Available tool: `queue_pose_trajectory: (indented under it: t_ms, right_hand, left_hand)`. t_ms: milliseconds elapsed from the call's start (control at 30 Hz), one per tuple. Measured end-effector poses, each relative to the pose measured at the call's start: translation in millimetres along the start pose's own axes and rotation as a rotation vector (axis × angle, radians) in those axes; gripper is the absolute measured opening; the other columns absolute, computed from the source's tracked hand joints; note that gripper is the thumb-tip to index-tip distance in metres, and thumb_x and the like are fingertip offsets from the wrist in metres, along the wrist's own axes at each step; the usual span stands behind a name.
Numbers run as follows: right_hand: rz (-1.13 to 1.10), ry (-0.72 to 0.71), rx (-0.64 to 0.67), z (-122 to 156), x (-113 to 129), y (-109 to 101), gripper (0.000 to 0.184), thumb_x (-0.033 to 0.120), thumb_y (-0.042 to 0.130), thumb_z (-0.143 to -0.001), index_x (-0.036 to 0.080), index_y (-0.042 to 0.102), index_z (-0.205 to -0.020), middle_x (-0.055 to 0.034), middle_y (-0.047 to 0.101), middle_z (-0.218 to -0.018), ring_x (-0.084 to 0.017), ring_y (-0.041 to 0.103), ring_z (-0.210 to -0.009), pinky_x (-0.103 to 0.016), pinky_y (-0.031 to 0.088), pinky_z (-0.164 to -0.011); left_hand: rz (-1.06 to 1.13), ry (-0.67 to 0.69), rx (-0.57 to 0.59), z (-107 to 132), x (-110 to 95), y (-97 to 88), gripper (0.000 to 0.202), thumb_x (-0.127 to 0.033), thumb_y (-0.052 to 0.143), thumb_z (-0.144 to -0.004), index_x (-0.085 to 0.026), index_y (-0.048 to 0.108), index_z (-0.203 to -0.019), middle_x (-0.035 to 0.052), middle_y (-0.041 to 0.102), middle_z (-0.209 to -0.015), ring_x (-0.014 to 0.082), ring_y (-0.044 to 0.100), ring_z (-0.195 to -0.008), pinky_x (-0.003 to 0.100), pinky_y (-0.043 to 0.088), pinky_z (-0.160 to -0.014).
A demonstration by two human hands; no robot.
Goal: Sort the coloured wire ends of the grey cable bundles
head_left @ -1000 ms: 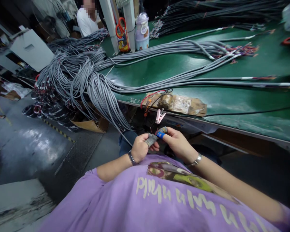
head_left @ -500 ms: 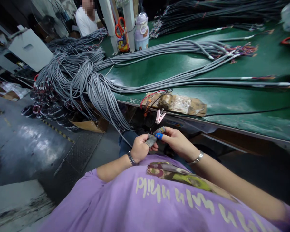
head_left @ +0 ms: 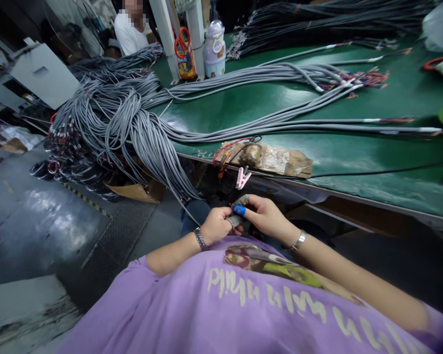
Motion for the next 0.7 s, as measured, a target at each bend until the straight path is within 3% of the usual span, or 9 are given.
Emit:
queue_pose_trajectory:
  t_ms: [300,567,700]
  right_hand:
    - [-0.026,0.055,-0.105,1.8,-1.7,1.3,0.033,0.052,0.066,-0.075,0.019,0.061,-0.075,-0.0019,0.062,-0.069,-0.015,0.052,-0.064,-0.029,0.045,-0.061]
    - [-0.335,0.249,-0.202,-0.1,-9.4,12.1,0.022,0.038,0.067,-0.067,0.019,0.057,-0.069,0.0019,0.055,-0.064,-0.011,0.047,-0.057,-0.025,0.038,-0.054]
    - [-0.38,0.259,-0.208,-0.1,-11.5,14.2,0.023,0.038,0.068,-0.068,0.019,0.056,-0.07,0.003,0.054,-0.061,-0.01,0.045,-0.053,-0.025,0.037,-0.05]
  left_hand:
    - [-0.008,0.074,-0.039,1.4,-2.8,1.8,0.035,-0.045,0.061,-0.08,-0.013,0.062,-0.066,0.0044,0.064,-0.06,0.0119,0.06,-0.053,0.022,0.046,-0.054]
    - [-0.01,0.136,-0.076,2.5,-1.1,1.3,0.037,-0.048,0.061,-0.079,-0.013,0.063,-0.068,0.0054,0.065,-0.063,0.0125,0.062,-0.056,0.022,0.046,-0.055]
    - [-0.03,0.106,-0.043,3.9,-2.5,1.5,0.039,-0.05,0.063,-0.078,-0.013,0.061,-0.066,0.0052,0.064,-0.061,0.0124,0.061,-0.055,0.023,0.047,-0.055]
Point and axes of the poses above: each hand's wrist, its own z-axis away from the middle knuckle, its own y-axis out of the palm, x = y × z, the point moved 1 cm from there along -z, towards the middle knuckle
